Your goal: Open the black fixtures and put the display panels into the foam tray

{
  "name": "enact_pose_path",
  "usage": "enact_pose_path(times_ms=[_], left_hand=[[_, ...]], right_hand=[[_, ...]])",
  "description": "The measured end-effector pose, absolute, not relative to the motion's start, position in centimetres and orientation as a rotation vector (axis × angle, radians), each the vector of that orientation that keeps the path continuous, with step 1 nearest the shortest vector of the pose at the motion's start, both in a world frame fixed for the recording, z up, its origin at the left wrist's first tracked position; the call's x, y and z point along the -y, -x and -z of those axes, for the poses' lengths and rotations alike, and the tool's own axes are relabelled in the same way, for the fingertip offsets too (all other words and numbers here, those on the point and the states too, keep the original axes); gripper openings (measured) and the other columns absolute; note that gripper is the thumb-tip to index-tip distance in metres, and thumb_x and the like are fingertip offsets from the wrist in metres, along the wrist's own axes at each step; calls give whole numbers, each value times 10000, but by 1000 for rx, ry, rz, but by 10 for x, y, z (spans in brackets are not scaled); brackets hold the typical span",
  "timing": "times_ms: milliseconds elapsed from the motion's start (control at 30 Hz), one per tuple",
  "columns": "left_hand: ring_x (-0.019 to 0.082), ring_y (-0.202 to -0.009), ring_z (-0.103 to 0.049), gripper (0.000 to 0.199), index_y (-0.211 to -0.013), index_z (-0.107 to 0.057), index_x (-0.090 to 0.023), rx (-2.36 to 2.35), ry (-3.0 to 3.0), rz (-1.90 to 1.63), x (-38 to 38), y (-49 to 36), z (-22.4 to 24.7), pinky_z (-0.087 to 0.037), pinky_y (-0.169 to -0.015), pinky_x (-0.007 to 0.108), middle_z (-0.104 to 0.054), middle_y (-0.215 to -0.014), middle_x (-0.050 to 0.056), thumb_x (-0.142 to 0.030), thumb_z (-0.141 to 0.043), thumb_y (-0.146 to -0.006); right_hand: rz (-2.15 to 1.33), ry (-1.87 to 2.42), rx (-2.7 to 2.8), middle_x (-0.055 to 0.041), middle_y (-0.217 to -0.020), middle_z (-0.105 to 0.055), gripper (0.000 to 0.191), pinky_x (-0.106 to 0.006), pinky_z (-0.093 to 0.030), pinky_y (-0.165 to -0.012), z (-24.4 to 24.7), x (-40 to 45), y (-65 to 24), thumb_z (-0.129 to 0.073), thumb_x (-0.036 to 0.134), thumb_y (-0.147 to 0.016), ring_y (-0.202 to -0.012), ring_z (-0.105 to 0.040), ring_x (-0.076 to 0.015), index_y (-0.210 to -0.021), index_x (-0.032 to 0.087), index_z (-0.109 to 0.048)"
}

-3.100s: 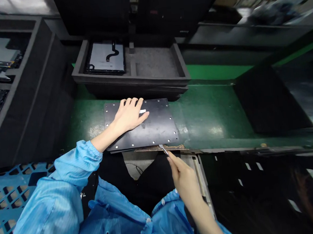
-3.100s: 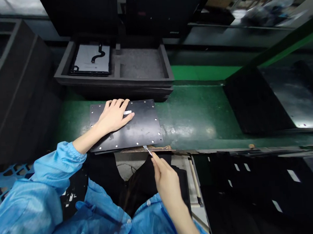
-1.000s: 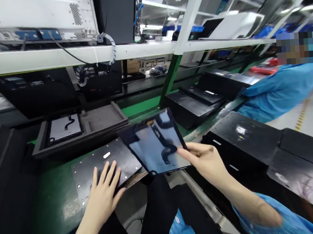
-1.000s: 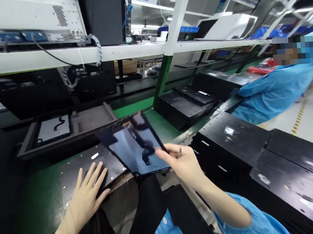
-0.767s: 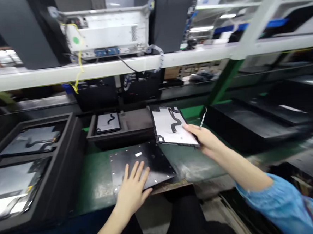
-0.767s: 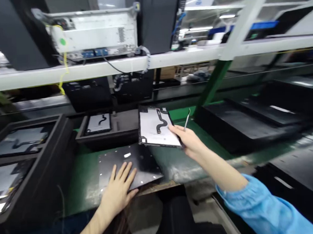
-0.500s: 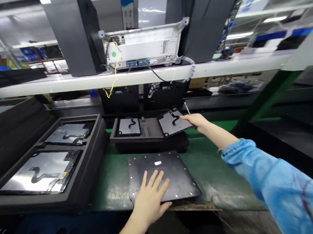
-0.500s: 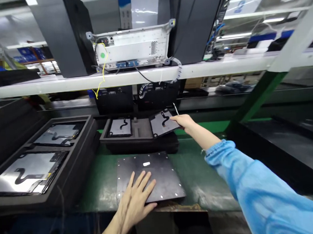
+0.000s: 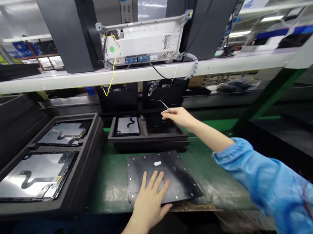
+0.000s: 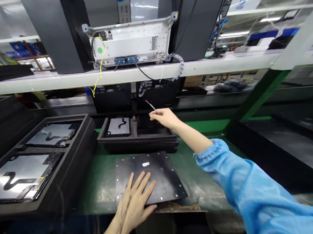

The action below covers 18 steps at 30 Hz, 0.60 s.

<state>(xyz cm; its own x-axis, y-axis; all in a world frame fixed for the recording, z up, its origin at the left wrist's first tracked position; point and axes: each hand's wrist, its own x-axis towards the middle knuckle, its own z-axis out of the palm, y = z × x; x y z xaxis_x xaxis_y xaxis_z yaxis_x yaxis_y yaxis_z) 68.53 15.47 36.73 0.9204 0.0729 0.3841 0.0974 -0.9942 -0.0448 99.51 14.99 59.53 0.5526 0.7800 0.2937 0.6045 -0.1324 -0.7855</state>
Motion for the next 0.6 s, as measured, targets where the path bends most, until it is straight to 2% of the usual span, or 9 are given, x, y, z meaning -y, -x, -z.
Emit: enact_pose_path(times_ms=[167, 233, 300, 433, 500, 600], left_hand=[[327, -1700, -206, 749, -1748, -291, -271, 119, 3061, 558, -156, -686, -362, -349, -1333, 684, -155, -1844, 69, -675, -340, -1119], [330, -1707, -173, 751, -1750, -282, -269, 119, 3063, 536, -157, -686, -359, -321, -1340, 695, -154, -1845, 72, -668, -356, -1119], [329, -1707, -172, 739, -1742, -305, -270, 115, 3060, 499, -158, -686, -359, -304, -1345, 696, -187, -1840, 73, -659, -382, -1118], [333, -1697, -209, 742, -1713, -370, -280, 79, 3106, 364, -163, -688, -374, -304, -1350, 677, -230, -1830, 68, -668, -478, -1090], [398, -1695, -188, 897, -1729, -344, -266, 95, 3126, 291, -165, -692, -385, -317, -1341, 678, -176, -1839, 106, -688, -656, -1002], [543, -1666, -110, 1081, -1761, -265, -194, 124, 3072, 221, -161, -697, -395, -307, -1313, 745, -106, -1834, 191, -577, -820, -917]], right_hand=[[-312, 1826, 1160, -82, -943, -798, 428, -355, -509, -871, -537, -71, -954, -700, 529, -952, -904, -714, -241, -1139, 159, -806], [-339, 1849, 1070, -68, -854, -763, 488, -359, -519, -831, -507, -24, -933, -706, 615, -935, -844, -697, -241, -1117, 175, -814], [-375, 1888, 880, -50, -738, -702, 532, -344, -499, -725, -470, 22, -909, -723, 669, -909, -731, -646, -221, -1095, 181, -824], [-531, 1831, 512, -23, -632, -582, 615, -286, -355, -548, -377, 86, -851, -748, 754, -865, -598, -510, -163, -1062, 176, -822], [-632, 1751, 360, -6, -618, -522, 660, -262, -244, -504, -334, 98, -820, -744, 790, -861, -559, -427, -127, -1062, 164, -809], [-740, 1580, 198, 4, -649, -519, 693, -245, -157, -498, -296, 98, -785, -776, 795, -844, -526, -325, -78, -1093, 148, -790]])
